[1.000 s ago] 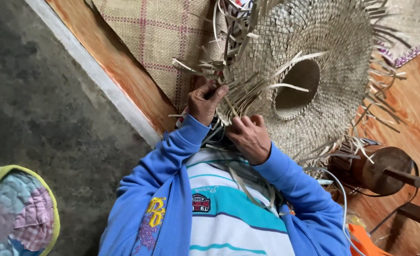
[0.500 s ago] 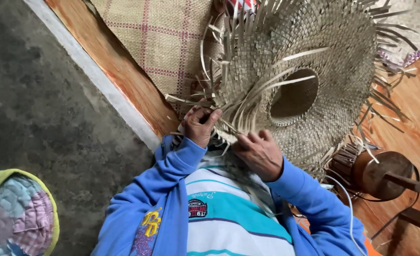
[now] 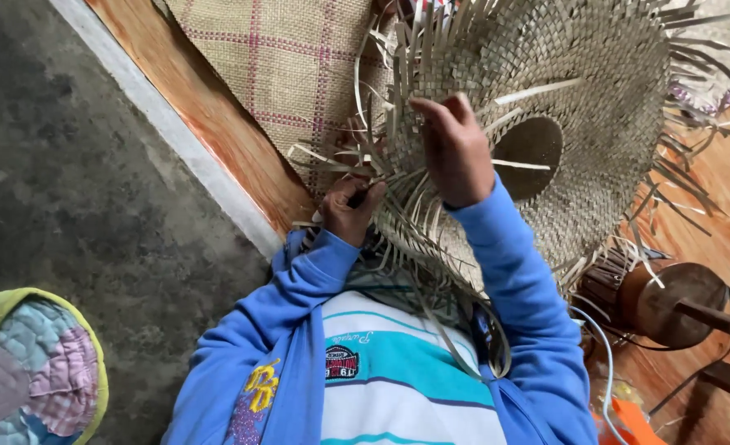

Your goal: Weaving a large brimmed hat using dried plant fibers by hand

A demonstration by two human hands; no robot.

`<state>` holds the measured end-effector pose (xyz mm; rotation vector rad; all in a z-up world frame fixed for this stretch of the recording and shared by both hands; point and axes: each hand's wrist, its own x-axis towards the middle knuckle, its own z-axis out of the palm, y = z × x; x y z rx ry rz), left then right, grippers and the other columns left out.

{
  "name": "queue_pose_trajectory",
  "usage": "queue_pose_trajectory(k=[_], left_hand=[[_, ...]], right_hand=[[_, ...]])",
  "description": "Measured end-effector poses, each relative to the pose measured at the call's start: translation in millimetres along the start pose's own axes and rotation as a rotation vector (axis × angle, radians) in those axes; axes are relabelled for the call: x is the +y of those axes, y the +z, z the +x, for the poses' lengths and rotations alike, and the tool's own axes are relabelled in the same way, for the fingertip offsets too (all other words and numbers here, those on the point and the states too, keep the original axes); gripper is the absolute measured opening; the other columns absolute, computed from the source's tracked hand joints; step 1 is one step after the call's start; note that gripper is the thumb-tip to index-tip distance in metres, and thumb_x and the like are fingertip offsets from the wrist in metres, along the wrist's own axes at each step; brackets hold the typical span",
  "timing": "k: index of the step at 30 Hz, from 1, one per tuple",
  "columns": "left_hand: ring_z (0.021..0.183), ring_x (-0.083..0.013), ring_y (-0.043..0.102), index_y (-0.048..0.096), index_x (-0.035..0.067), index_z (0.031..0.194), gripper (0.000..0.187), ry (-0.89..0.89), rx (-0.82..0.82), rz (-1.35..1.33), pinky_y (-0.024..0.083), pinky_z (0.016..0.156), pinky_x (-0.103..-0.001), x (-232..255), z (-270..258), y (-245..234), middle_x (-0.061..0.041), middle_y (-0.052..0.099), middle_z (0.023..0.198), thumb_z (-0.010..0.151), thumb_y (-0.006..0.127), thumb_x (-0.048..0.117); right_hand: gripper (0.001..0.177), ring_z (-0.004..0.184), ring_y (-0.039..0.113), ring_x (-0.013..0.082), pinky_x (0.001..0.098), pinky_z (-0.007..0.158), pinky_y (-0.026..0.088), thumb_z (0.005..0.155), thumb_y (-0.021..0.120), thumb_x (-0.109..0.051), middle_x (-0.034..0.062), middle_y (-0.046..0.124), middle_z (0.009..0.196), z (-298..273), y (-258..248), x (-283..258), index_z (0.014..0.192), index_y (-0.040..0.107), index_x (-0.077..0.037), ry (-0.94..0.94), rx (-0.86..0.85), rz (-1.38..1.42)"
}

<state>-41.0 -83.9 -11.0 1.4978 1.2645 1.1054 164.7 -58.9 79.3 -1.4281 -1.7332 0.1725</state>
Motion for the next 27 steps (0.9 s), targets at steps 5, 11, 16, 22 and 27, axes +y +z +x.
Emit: queue_pose_trajectory(k=[5,11,16,22,27], left_hand=[[0.075,-0.0415,0.074,0.072,0.001,0.079,0.019,0.109,0.063,0.022,0.063,0.069,-0.051,31,5,0,-0.021,0.073,0.074,0.088,0.086,0.011],[0.084,-0.0333,0.076,0.076,0.009,0.085,0.014,0.115,0.041,0.068,0.063,0.08,-0.045,0,2,0,-0.011,0.075,0.08,0.087,0.086,0.019],[0.082,-0.0306,0.076,0.074,0.013,0.083,0.025,0.049,0.009,0.047,0.062,0.078,-0.045,-12,11,6,-0.009,0.074,0.078,0.088,0.085,0.034],[0.078,-0.0325,0.077,0.074,0.013,0.082,0.037,0.035,0.027,0.03,0.064,0.075,-0.042,15,20,7,-0.008,0.075,0.076,0.086,0.086,0.048],[0.067,-0.022,0.076,0.076,0.018,0.087,0.017,0.052,-0.002,-0.136,0.062,0.063,-0.032,39,22,-4,-0.004,0.073,0.069,0.089,0.086,0.032]], right_hand=[[0.049,0.076,0.064,0.0409,0.0473,0.07,0.056,0.089,0.057,0.014,0.0115,0.052,0.096,-23,16,0,0.123,0.073,-0.018,-0.045,-0.116,0.077],[0.051,0.094,0.065,0.0394,0.0446,0.083,0.057,0.085,0.058,0.017,0.0212,0.057,0.11,-36,6,-15,0.128,0.073,-0.005,-0.097,0.02,0.075],[0.023,0.082,0.063,0.0335,0.0459,0.077,0.057,0.091,0.08,0.007,0.0189,0.067,0.099,-32,-12,-46,0.113,0.078,0.005,-0.29,0.375,-0.033],[0.013,0.071,0.068,0.0331,0.041,0.067,0.057,0.091,0.077,0.008,0.0159,0.074,0.09,-60,18,-42,0.101,0.08,0.001,-0.148,-0.008,0.354],[0.018,0.066,0.064,0.0337,0.0388,0.06,0.054,0.098,0.068,0.007,0.016,0.072,0.088,-70,22,-35,0.11,0.078,-0.001,0.001,0.033,0.241]])
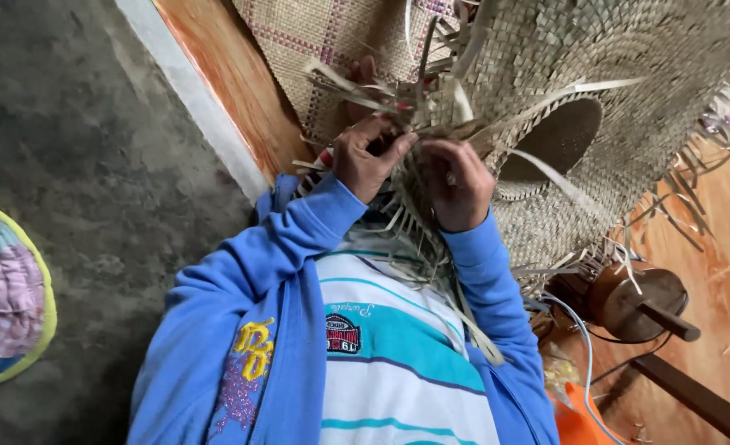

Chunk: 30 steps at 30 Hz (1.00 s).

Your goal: Weaving a large brimmed hat using dried plant fibers by hand

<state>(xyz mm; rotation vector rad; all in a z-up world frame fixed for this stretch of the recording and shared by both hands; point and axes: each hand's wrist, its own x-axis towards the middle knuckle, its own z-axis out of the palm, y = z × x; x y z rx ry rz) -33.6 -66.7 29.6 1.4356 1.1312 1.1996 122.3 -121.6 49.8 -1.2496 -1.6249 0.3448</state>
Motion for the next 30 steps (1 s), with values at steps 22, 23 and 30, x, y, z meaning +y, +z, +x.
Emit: queue_pose_trajectory(k=[22,23,30], left_hand=[[0.071,-0.0111,0.07,0.078,0.013,0.093,0.024,-0.294,-0.305,-0.179,0.059,0.066,-0.029,-44,33,-21,-0.008,0.077,0.075,0.095,0.081,0.036],[0.073,-0.0101,0.07,0.078,0.013,0.095,0.021,-0.311,-0.386,-0.131,0.059,0.07,-0.029,-30,36,-27,-0.007,0.077,0.077,0.094,0.082,0.033],[0.076,-0.011,0.067,0.081,0.012,0.095,0.018,-0.325,-0.552,-0.035,0.058,0.07,-0.033,-20,38,-51,-0.012,0.078,0.077,0.097,0.078,0.03]], right_hand=[[0.006,0.076,0.064,0.0322,0.0401,0.075,0.056,0.099,0.072,-0.001,0.0172,0.068,0.09,22,32,-33,0.096,0.078,-0.001,-0.57,-0.114,-0.362],[0.01,0.079,0.064,0.0343,0.0411,0.075,0.055,0.101,0.07,-0.003,0.0178,0.067,0.092,24,34,-34,0.093,0.076,0.001,-0.585,-0.147,-0.331],[0.032,0.085,0.066,0.0406,0.0467,0.076,0.056,0.11,0.053,-0.019,0.0218,0.068,0.103,14,21,-11,0.105,0.077,0.002,-0.346,-0.198,0.14]])
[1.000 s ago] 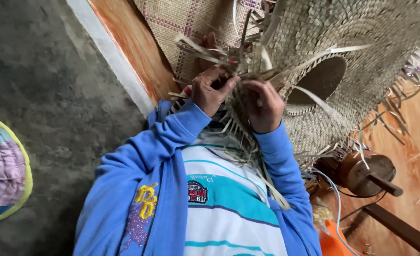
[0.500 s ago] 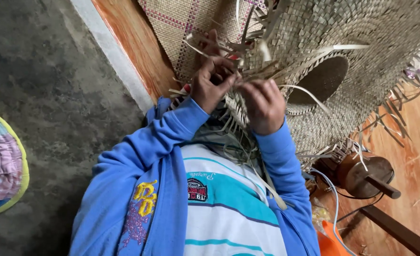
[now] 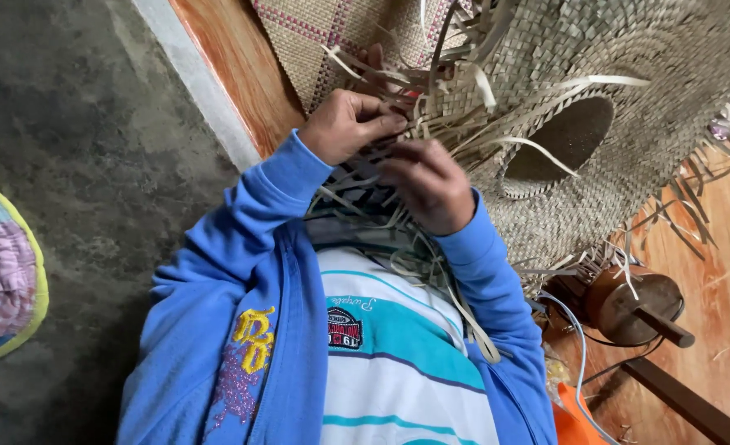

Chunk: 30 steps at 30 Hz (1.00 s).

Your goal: Weaving a large brimmed hat using dried plant fibers by hand

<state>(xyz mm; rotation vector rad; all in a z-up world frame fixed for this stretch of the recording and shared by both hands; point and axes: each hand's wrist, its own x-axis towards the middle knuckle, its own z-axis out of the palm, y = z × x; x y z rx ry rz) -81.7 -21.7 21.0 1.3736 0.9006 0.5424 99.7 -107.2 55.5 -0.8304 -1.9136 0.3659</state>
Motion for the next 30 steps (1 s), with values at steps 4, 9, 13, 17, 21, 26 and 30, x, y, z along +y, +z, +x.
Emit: queue_pose_trajectory(k=[4,9,13,17,21,26,30], left_hand=[[0.064,-0.0033,0.052,0.079,0.017,0.081,0.036,-0.081,-0.003,-0.009,0.049,0.062,-0.023,15,-5,-9,0.002,0.066,0.06,0.104,0.069,0.044],[0.053,-0.0032,0.043,0.074,0.019,0.074,0.046,-0.003,0.016,-0.024,0.039,0.056,-0.02,36,-13,-6,0.003,0.055,0.051,0.109,0.062,0.045],[0.07,0.0001,0.055,0.079,0.02,0.088,0.028,0.021,0.06,0.02,0.049,0.067,-0.02,25,-18,0,0.003,0.069,0.064,0.102,0.072,0.043],[0.079,-0.0023,0.067,0.082,0.014,0.097,0.007,0.035,0.088,-0.067,0.057,0.076,-0.021,10,-21,8,-0.002,0.078,0.077,0.094,0.082,0.021],[0.092,-0.0129,0.073,0.082,0.01,0.1,0.011,0.121,0.195,-0.035,0.061,0.079,-0.03,-6,-21,15,-0.01,0.079,0.088,0.089,0.086,0.012],[0.092,-0.0135,0.073,0.083,0.012,0.105,0.013,0.139,0.185,-0.035,0.059,0.081,-0.03,-5,-22,15,-0.008,0.077,0.09,0.092,0.083,0.012],[0.091,-0.0145,0.072,0.082,0.013,0.108,0.014,0.147,0.146,0.022,0.058,0.079,-0.032,-17,-19,13,-0.007,0.074,0.088,0.095,0.079,0.011]], right_hand=[[0.012,0.068,0.068,0.0307,0.0381,0.062,0.057,0.098,0.07,0.004,0.014,0.071,0.092,-5,-9,0,0.108,0.077,0.001,0.272,0.131,0.035],[0.007,0.062,0.071,0.0249,0.0331,0.06,0.057,0.103,0.065,0.008,0.0134,0.068,0.074,-10,-9,6,0.103,0.072,0.008,0.4,0.212,0.084],[0.018,0.058,0.068,0.0246,0.0328,0.059,0.057,0.109,0.063,-0.005,0.0105,0.067,0.068,-7,-12,5,0.098,0.074,0.004,0.451,0.19,0.066],[0.022,0.06,0.062,0.0308,0.0363,0.061,0.052,0.101,0.08,-0.023,0.0118,0.061,0.074,0,-12,-2,0.093,0.075,-0.004,0.473,0.115,-0.033],[0.018,0.067,0.066,0.0381,0.0403,0.061,0.053,0.098,0.084,-0.017,0.0137,0.061,0.079,4,-11,-7,0.094,0.072,-0.005,0.469,0.071,-0.135],[0.009,0.071,0.07,0.0359,0.0378,0.065,0.056,0.097,0.08,-0.004,0.0113,0.065,0.083,4,-10,-1,0.1,0.072,-0.006,0.435,0.071,-0.177],[0.01,0.072,0.07,0.0365,0.0407,0.063,0.058,0.098,0.075,-0.001,0.0099,0.068,0.087,10,-12,-2,0.103,0.071,-0.009,0.395,0.038,-0.296]])
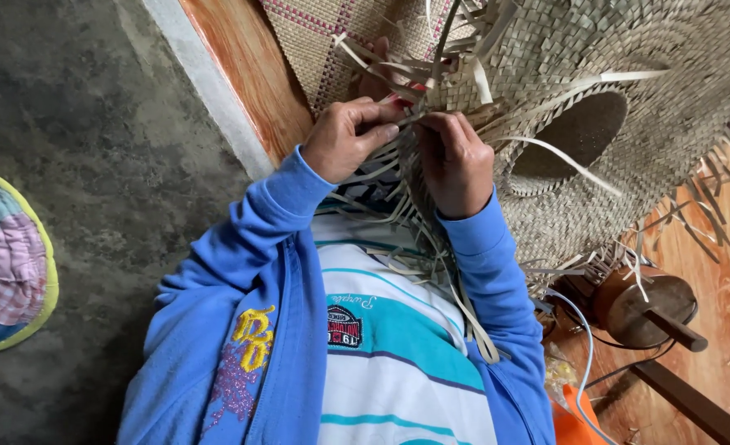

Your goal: Weaving a large brimmed hat using dried plant fibers by hand

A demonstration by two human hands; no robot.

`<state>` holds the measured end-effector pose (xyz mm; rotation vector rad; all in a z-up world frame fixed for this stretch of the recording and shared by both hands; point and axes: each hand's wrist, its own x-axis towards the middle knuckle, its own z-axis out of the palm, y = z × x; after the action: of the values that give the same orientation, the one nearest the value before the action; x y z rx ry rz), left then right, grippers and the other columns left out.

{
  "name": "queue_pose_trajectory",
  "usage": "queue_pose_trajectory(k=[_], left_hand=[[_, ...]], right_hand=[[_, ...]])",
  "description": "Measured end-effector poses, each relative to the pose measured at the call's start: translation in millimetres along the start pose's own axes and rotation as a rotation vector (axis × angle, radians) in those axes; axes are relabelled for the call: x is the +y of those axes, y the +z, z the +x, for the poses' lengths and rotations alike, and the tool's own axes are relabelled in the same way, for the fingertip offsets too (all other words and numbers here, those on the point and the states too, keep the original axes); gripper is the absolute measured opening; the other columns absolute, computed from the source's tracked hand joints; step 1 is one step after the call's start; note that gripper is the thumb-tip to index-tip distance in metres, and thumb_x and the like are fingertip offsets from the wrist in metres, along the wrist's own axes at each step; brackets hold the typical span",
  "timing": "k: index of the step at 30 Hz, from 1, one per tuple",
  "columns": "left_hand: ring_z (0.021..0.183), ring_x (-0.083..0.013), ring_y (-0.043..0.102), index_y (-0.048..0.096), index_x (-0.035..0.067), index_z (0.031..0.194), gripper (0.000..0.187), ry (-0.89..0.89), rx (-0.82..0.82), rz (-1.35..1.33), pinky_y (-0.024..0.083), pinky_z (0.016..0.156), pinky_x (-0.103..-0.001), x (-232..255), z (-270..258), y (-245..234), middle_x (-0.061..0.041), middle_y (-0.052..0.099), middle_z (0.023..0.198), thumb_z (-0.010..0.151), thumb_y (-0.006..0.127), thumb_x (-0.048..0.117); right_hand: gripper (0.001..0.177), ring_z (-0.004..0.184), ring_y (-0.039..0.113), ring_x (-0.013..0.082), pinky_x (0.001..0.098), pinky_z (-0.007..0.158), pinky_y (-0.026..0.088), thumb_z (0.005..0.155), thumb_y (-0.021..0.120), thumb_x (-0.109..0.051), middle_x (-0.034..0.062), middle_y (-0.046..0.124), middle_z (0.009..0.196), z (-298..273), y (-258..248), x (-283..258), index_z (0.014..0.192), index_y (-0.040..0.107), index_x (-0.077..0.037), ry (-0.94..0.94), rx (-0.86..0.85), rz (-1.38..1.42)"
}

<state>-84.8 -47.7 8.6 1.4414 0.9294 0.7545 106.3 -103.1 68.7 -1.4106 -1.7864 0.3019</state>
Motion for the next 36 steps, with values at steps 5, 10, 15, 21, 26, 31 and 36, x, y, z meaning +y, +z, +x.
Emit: queue_pose_trajectory(k=[5,10,15,21,26,31,36], left_hand=[[0.09,-0.0152,0.071,0.082,0.015,0.112,0.018,0.008,0.0,0.007,0.057,0.08,-0.032,4,2,3,-0.006,0.07,0.088,0.096,0.076,0.008],[0.088,-0.0237,0.076,0.082,0.014,0.105,0.014,0.012,0.086,0.088,0.061,0.075,-0.032,18,4,13,-0.009,0.073,0.089,0.092,0.077,0.013],[0.083,-0.0195,0.079,0.082,0.01,0.1,0.009,-0.01,0.212,0.012,0.064,0.07,-0.028,11,4,29,-0.008,0.078,0.081,0.093,0.08,0.015],[0.086,-0.0275,0.079,0.078,0.014,0.096,0.009,-0.114,0.222,0.027,0.064,0.073,-0.038,12,7,36,-0.01,0.078,0.082,0.09,0.074,0.019],[0.089,-0.0259,0.079,0.078,0.017,0.096,0.007,-0.147,0.249,0.035,0.064,0.075,-0.037,17,7,41,-0.009,0.08,0.084,0.09,0.074,0.018],[0.092,-0.0225,0.079,0.081,0.018,0.097,0.011,-0.139,0.262,-0.029,0.064,0.078,-0.034,19,8,42,-0.009,0.081,0.087,0.09,0.074,0.013],[0.088,-0.0267,0.079,0.081,0.025,0.096,0.011,-0.074,0.311,0.157,0.065,0.076,-0.039,40,6,43,-0.004,0.08,0.086,0.089,0.074,0.019]], right_hand=[[0.013,0.072,0.071,0.037,0.0415,0.062,0.058,0.097,0.076,0.0,0.0104,0.069,0.088,0,4,5,0.104,0.07,-0.009,0.004,0.027,-0.034],[0.016,0.074,0.073,0.039,0.0421,0.063,0.059,0.095,0.078,0.002,0.0114,0.071,0.085,1,7,5,0.104,0.07,-0.009,0.032,0.055,-0.007],[0.016,0.068,0.069,0.0446,0.0474,0.059,0.055,0.093,0.077,0.003,0.0164,0.069,0.075,5,1,-4,0.102,0.068,-0.007,0.109,0.11,-0.024],[0.016,0.058,0.065,0.0272,0.0337,0.058,0.055,0.098,0.075,-0.008,0.0031,0.067,0.075,-15,-6,48,0.106,0.073,-0.022,-0.014,0.276,-0.334],[0.02,0.077,0.061,0.0331,0.0425,0.067,0.053,0.094,0.078,-0.004,0.0091,0.062,0.097,-4,-16,55,0.111,0.076,-0.015,-0.249,0.0,-0.307],[0.033,0.084,0.051,0.0332,0.0436,0.071,0.047,0.086,0.081,-0.008,0.0106,0.055,0.102,6,-17,47,0.117,0.074,-0.017,-0.402,-0.083,-0.408],[0.015,0.085,0.056,0.0288,0.038,0.078,0.049,0.108,0.069,-0.019,0.007,0.064,0.097,16,-6,48,0.101,0.081,-0.014,-0.521,0.014,-0.238]])
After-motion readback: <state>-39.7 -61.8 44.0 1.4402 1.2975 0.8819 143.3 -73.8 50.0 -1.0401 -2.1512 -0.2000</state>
